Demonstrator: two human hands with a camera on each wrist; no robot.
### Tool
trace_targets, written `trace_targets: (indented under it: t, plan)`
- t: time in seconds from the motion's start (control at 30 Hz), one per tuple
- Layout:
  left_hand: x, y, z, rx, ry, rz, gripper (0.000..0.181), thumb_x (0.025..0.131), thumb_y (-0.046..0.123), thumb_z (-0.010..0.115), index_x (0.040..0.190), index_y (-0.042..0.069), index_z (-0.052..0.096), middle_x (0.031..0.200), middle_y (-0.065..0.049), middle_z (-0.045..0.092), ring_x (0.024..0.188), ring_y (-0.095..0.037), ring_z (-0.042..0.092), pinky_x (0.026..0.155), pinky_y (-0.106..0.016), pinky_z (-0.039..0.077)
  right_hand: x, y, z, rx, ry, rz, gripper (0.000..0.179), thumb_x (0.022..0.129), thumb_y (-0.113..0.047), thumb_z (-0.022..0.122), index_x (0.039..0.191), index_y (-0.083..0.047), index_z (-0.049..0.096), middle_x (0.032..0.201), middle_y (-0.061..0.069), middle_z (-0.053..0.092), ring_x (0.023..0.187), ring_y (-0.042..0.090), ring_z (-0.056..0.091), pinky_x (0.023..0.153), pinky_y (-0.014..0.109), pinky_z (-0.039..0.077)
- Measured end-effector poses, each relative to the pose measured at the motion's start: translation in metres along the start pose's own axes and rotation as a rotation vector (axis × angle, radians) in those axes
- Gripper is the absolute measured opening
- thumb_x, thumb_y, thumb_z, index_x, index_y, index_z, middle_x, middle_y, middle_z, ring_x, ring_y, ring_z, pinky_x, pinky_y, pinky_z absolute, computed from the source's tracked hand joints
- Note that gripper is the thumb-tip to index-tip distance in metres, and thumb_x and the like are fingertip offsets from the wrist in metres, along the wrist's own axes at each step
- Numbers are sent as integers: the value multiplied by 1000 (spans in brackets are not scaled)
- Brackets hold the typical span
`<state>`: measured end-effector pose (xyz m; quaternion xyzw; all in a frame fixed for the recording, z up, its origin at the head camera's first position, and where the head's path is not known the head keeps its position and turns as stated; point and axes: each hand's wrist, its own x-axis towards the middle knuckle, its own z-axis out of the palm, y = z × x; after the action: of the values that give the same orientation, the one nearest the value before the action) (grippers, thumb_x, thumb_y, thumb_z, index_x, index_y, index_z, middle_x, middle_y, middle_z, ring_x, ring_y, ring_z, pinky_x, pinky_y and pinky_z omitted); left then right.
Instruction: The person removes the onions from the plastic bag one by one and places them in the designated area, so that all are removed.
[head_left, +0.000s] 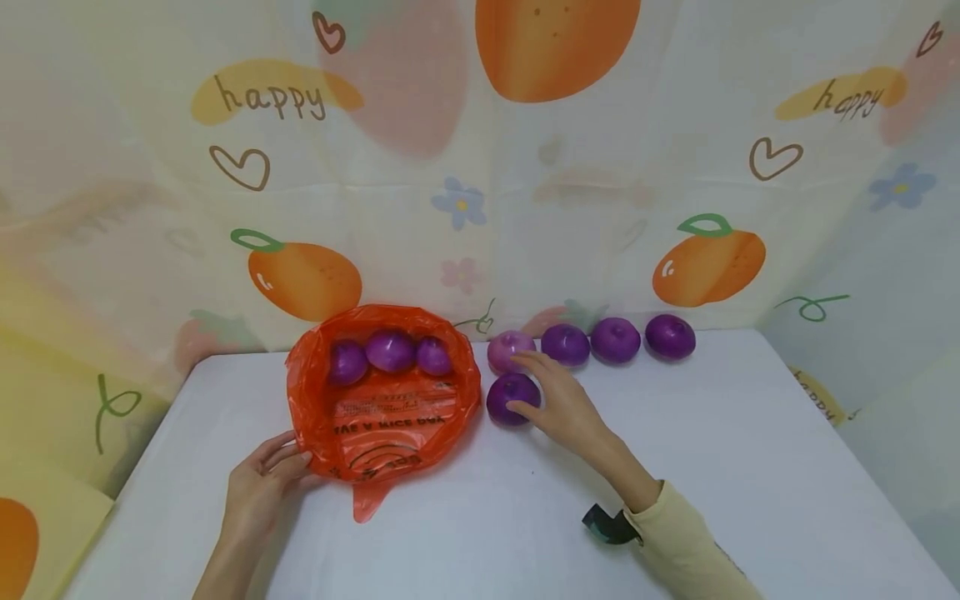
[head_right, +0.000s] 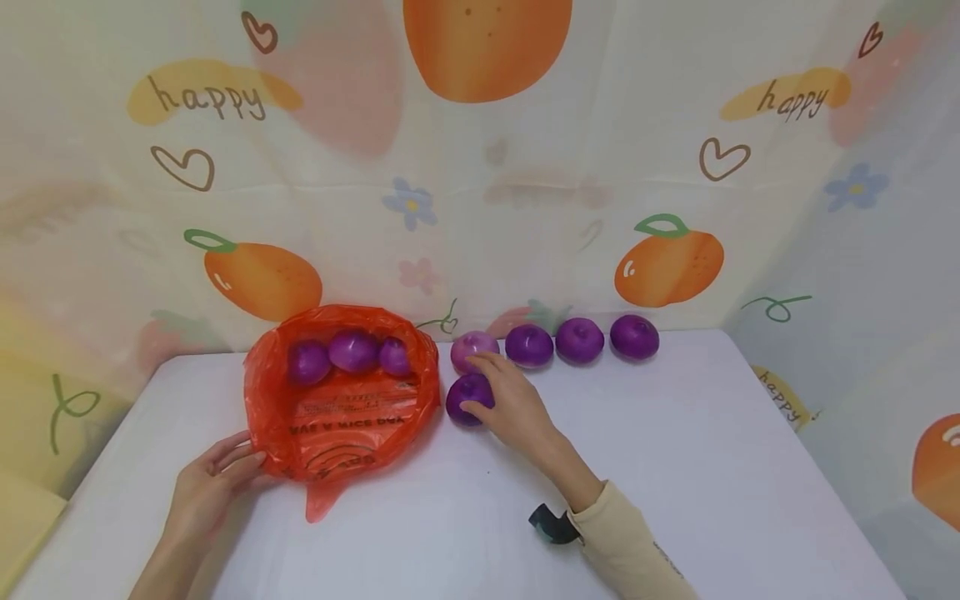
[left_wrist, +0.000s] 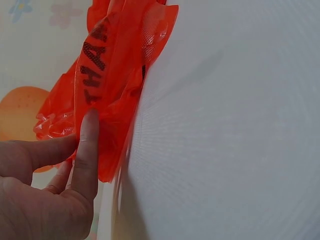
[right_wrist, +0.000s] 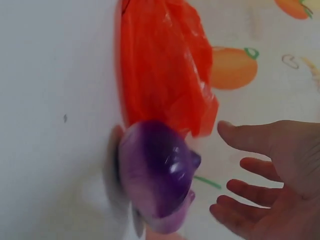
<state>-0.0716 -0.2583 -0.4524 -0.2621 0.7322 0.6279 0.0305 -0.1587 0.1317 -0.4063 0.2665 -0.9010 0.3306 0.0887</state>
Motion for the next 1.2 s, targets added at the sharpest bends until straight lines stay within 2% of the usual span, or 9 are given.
trace_targets:
  t: [0.17, 0.33, 0.5, 0.6, 0.67, 0.77, 0.87, 1.07, 1.2]
  plan:
    - [0, 1, 0, -16, 0, 10, 57, 97, 14, 60, 149, 6, 37, 108, 9, 68, 85, -3, 68, 78, -20, 56, 9, -30, 9, 99, 61, -106, 42, 85, -9, 76, 124, -2, 63, 128, 11, 61, 115, 25, 60, 98, 36, 51]
    - [0, 3, 2, -27, 1, 16, 56, 97, 12, 59, 149, 5, 37, 107, 10, 67, 85, -3, 68, 78, -20, 56, 25, -61, 23, 160, -63, -156, 37, 93, -11, 68, 128, -5, 60, 130, 7, 61, 110, 21, 62, 92, 30, 54]
    - [2, 5, 4, -11, -21, 16, 56, 98, 11, 58, 149, 5, 37, 114, 3, 68, 86, -3, 68, 79, -21, 56, 46, -82, 47, 35, -232, -121, 37, 101, -5, 48, 138, -2, 51, 139, 9, 53, 129, 21, 51, 106, 31, 43]
    - [2, 5, 4, 16, -17, 2, 57, 98, 12, 58, 150, 5, 36, 126, -8, 64, 87, -3, 67, 78, -20, 56, 60, -89, 65, -75, -329, -82, 44, 101, -5, 46, 144, 3, 41, 147, 15, 44, 137, 24, 42, 111, 33, 36]
    - [2, 4, 5, 32, -9, -20, 58, 98, 12, 58, 151, 5, 34, 135, -15, 58, 87, -3, 67, 78, -20, 56, 68, -90, 76, -124, -353, -48, 50, 101, -9, 50, 146, 6, 37, 150, 19, 40, 139, 27, 39, 113, 35, 33]
    - [2, 4, 6, 38, 2, -45, 59, 99, 12, 57, 152, 6, 33, 141, -20, 51, 87, -3, 67, 77, -21, 57, 80, -90, 88, -146, -323, 24, 55, 100, -19, 55, 146, 7, 37, 150, 21, 38, 139, 30, 38, 114, 36, 32]
    - [0, 4, 6, 29, -6, -33, 58, 98, 10, 57, 151, 5, 33, 138, -19, 54, 87, -4, 67, 78, -22, 57, 89, -88, 95, -162, -254, 63, 55, 99, -23, 58, 144, 5, 42, 149, 20, 41, 138, 29, 40, 114, 36, 32]
    - [-2, 8, 2, -22, -29, 38, 56, 97, 5, 57, 148, 1, 36, 110, 2, 68, 84, -6, 68, 77, -23, 57, 101, -86, 102, -194, -150, 85, 50, 96, -22, 62, 137, 4, 50, 145, 22, 42, 135, 32, 40, 113, 39, 35]
    - [-3, 10, 2, -48, -38, 27, 57, 96, 5, 58, 148, 1, 35, 109, 5, 68, 84, -7, 68, 78, -24, 57, 106, -87, 106, -200, -78, 157, 49, 94, -22, 65, 135, 2, 52, 142, 22, 44, 130, 33, 42, 108, 39, 42]
